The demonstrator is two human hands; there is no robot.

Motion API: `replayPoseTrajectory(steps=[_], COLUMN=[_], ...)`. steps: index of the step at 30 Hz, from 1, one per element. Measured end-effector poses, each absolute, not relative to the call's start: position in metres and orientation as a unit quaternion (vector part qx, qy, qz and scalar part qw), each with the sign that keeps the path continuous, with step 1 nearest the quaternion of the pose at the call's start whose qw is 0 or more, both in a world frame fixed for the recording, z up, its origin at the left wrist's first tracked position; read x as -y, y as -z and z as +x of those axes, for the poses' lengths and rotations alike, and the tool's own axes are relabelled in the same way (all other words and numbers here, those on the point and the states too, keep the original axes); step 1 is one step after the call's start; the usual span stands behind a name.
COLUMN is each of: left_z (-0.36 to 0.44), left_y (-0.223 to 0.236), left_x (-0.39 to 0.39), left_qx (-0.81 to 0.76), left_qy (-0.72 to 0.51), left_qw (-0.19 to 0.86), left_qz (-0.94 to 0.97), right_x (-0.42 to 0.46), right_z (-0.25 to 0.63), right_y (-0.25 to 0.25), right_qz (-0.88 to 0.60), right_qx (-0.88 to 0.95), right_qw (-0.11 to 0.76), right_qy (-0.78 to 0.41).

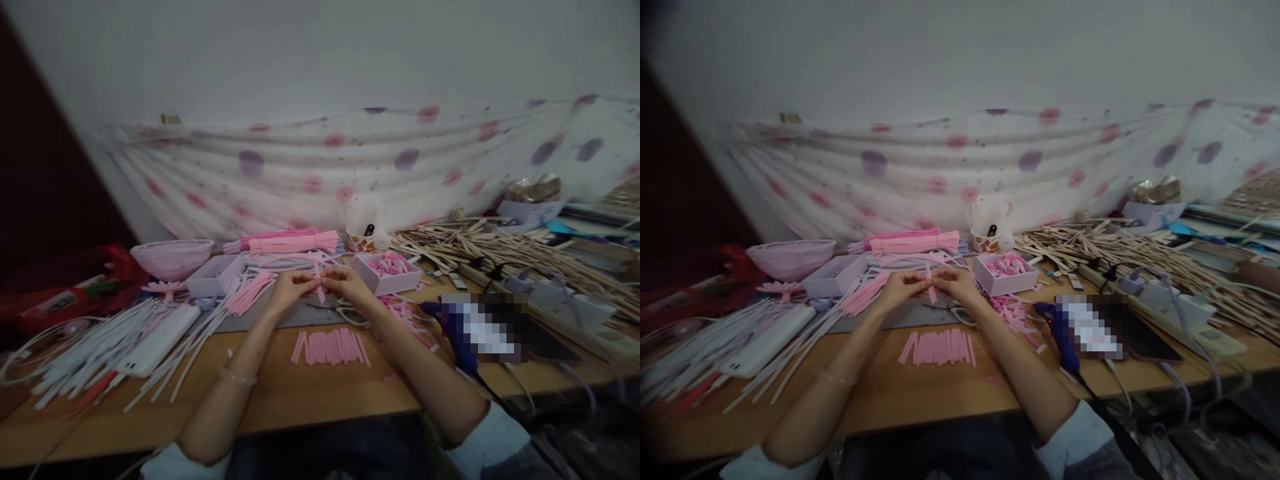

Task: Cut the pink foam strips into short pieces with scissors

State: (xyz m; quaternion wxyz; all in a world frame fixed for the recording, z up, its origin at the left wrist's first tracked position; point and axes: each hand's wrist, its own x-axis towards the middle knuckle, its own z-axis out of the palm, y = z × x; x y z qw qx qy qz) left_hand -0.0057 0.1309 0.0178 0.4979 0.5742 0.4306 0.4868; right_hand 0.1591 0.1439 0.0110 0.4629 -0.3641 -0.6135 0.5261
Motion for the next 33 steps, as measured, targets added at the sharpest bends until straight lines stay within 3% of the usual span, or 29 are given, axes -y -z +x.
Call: replayPoseTrajectory(steps=[5,15,27,33], left_z=[-0.012,-0.019,-0.006,-0.011], left_y=[-0.016,-0.016,-0.013,-0.01], left_x=[-0.129,-0.13,-0.126,-0.129], left_qx=[-0.435,-0.409,-0.439,-0.416], left_qy=[-0.469,-0.521,-0.576,-0.501], left_qw=[0.479,0.501,0.331,0.433], left_qz=[0.6,0.556,0.605,0.623], right_x=[-0.142,-0.138,-0.132,-0.128], right_z=[0.164,0.162,0.152,0.151], right_y=[-0.01,-0.007,0.002,-0.001], right_qz=[-0.322,-0.319,-0.297,-0.289], right_qx=[0.719,0.78,0.686,0.689], right_qw=[0.444,0.414,0.417,0.421], right_qy=[-0.426,-0.345,-0.517,-0.513])
